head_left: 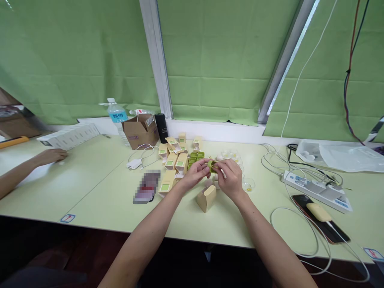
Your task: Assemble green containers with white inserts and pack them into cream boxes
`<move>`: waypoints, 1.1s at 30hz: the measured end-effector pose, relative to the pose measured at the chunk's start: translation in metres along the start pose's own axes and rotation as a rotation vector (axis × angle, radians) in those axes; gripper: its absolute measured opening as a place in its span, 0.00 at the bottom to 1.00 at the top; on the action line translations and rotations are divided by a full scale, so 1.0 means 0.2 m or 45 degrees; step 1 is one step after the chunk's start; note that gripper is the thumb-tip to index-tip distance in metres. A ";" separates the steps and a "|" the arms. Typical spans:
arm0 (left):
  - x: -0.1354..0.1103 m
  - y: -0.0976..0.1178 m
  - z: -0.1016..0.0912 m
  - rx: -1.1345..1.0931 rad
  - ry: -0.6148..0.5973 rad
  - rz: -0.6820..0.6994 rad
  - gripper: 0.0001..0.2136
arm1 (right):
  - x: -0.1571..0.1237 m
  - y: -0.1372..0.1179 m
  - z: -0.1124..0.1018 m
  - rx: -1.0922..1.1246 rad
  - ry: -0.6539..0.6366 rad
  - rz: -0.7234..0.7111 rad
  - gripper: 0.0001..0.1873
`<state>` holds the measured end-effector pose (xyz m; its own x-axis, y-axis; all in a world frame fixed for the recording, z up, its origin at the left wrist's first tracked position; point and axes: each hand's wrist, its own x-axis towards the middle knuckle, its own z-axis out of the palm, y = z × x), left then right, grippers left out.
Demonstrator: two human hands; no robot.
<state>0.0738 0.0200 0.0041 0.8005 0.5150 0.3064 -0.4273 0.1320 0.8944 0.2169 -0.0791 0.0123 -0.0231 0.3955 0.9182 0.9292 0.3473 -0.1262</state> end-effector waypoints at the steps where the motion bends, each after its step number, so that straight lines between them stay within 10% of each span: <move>1: 0.00 0.00 0.00 0.008 0.000 0.002 0.25 | 0.00 0.00 0.00 -0.018 -0.003 -0.007 0.08; 18: 0.00 0.00 -0.03 0.175 -0.016 -0.005 0.25 | -0.02 0.02 0.01 -0.049 -0.091 0.016 0.14; 33: 0.00 0.02 0.00 -0.269 0.046 -0.008 0.23 | -0.04 0.03 -0.01 0.169 0.036 0.021 0.09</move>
<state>0.0724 0.0195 0.0070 0.7895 0.5430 0.2862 -0.5044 0.3081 0.8066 0.2240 -0.0828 0.0049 0.0043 0.3787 0.9255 0.8723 0.4512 -0.1887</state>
